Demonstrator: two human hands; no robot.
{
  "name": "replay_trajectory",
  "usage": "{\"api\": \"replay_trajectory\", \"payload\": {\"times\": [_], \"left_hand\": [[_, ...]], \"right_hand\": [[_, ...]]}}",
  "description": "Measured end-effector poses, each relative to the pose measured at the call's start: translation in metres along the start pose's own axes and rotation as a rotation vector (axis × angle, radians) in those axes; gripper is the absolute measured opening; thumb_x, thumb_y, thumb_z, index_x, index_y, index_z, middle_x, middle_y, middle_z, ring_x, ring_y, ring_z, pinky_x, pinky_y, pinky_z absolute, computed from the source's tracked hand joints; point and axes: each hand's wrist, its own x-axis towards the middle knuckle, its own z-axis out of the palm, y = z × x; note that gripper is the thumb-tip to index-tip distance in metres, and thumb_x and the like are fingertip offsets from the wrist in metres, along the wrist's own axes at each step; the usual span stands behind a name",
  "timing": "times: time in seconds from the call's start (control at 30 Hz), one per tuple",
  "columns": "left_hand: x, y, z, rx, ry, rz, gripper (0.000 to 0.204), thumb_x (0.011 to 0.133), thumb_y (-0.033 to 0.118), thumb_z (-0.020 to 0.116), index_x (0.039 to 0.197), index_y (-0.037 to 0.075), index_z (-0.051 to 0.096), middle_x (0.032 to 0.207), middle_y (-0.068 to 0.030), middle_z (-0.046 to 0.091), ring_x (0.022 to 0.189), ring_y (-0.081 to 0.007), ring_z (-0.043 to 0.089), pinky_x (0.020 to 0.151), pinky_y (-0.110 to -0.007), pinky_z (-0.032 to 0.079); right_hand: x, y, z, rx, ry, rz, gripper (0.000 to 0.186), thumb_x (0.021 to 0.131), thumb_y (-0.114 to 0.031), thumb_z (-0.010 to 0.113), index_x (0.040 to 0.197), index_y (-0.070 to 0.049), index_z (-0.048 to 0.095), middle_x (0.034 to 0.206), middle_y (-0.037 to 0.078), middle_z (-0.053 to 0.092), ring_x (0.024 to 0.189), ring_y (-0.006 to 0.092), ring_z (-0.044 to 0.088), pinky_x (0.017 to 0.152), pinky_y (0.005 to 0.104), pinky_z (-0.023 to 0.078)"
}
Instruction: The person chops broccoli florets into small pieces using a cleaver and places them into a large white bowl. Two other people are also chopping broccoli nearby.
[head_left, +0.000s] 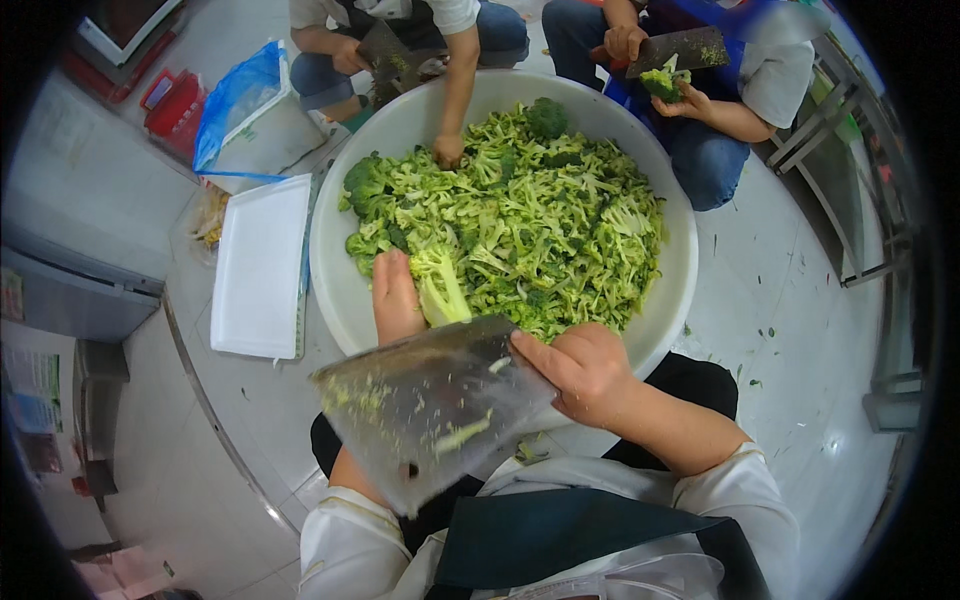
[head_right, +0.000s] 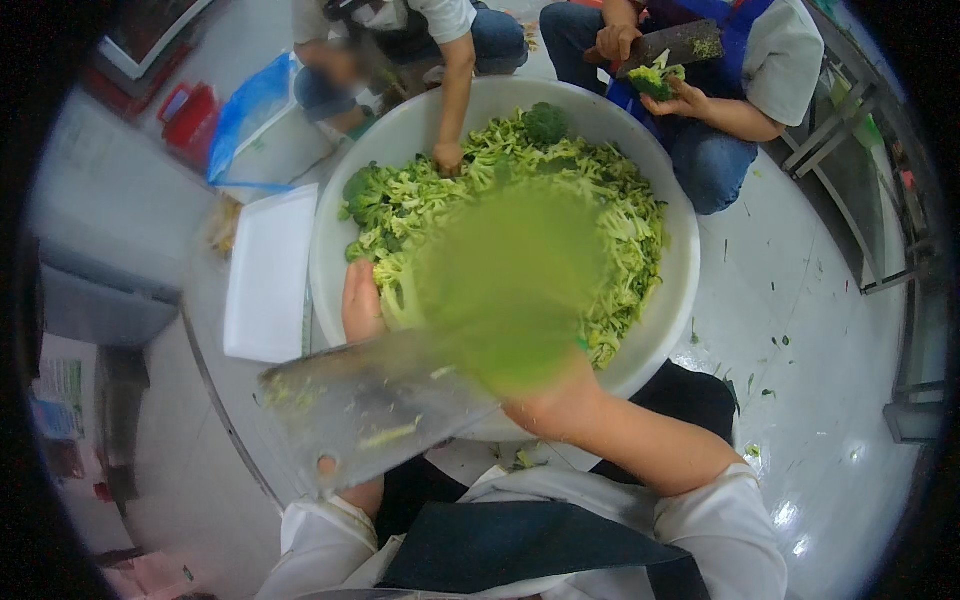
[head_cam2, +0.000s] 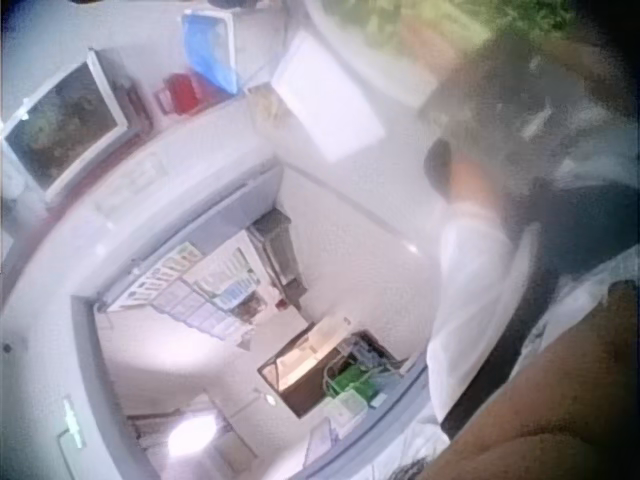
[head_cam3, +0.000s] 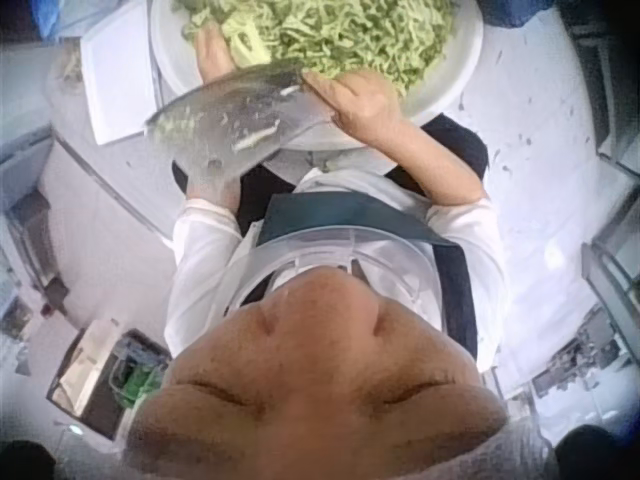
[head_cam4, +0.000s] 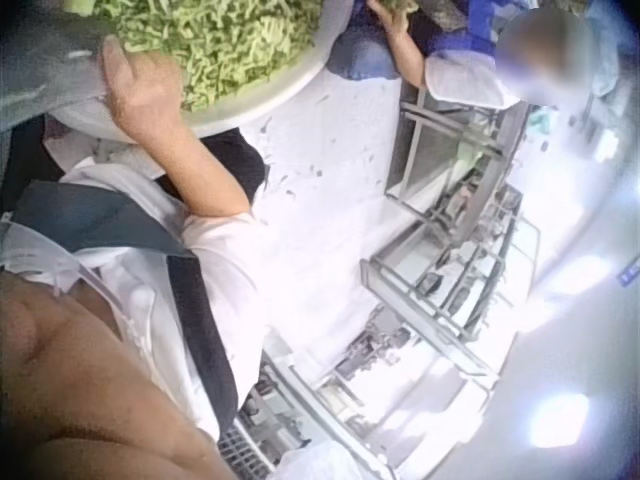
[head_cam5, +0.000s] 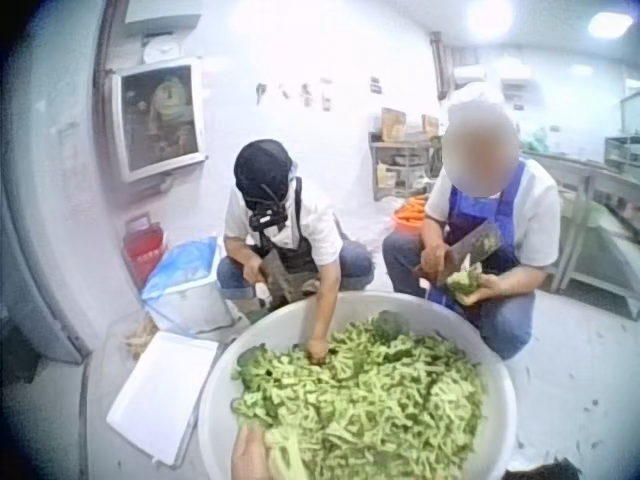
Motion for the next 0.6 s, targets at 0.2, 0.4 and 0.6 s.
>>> {"api": "replay_trajectory", "payload": {"times": [0.2,0.4,0.6], "left_hand": [[-0.003,0.015,0.009,-0.359,-0.042,-0.335,0.030,0.104,0.034,0.043,0.111,0.006,0.052,0.096,-0.0055,0.060,0.082,-0.0142,0.059,0.073,-0.032,0.050],[0.006,-0.010,-0.004,-0.579,-0.116,-0.474,0.036,0.102,0.039,0.044,0.106,0.004,0.054,0.086,-0.0097,0.063,0.071,-0.0190,0.063,0.060,-0.036,0.052],[0.000,-0.008,0.003,-0.825,-0.102,-0.764,0.033,0.100,0.040,0.047,0.106,0.009,0.055,0.082,-0.0081,0.062,0.064,-0.0211,0.062,0.057,-0.038,0.052]], "right_hand": [[-0.069,0.074,0.035,-0.203,-0.049,0.380,0.052,0.063,0.003,0.067,0.114,-0.007,0.067,0.063,0.008,0.057,0.055,0.0282,0.057,0.050,0.0379,0.044],[-0.018,0.007,0.005,-0.024,0.024,0.121,0.054,0.062,0.003,0.067,0.115,-0.008,0.067,0.066,0.010,0.059,0.058,0.0293,0.058,0.051,0.0383,0.044],[-0.029,0.023,0.022,-0.118,-0.067,0.169,0.049,0.068,0.002,0.068,0.115,-0.008,0.066,0.066,0.012,0.059,0.056,0.0296,0.058,0.050,0.0391,0.044]]}}
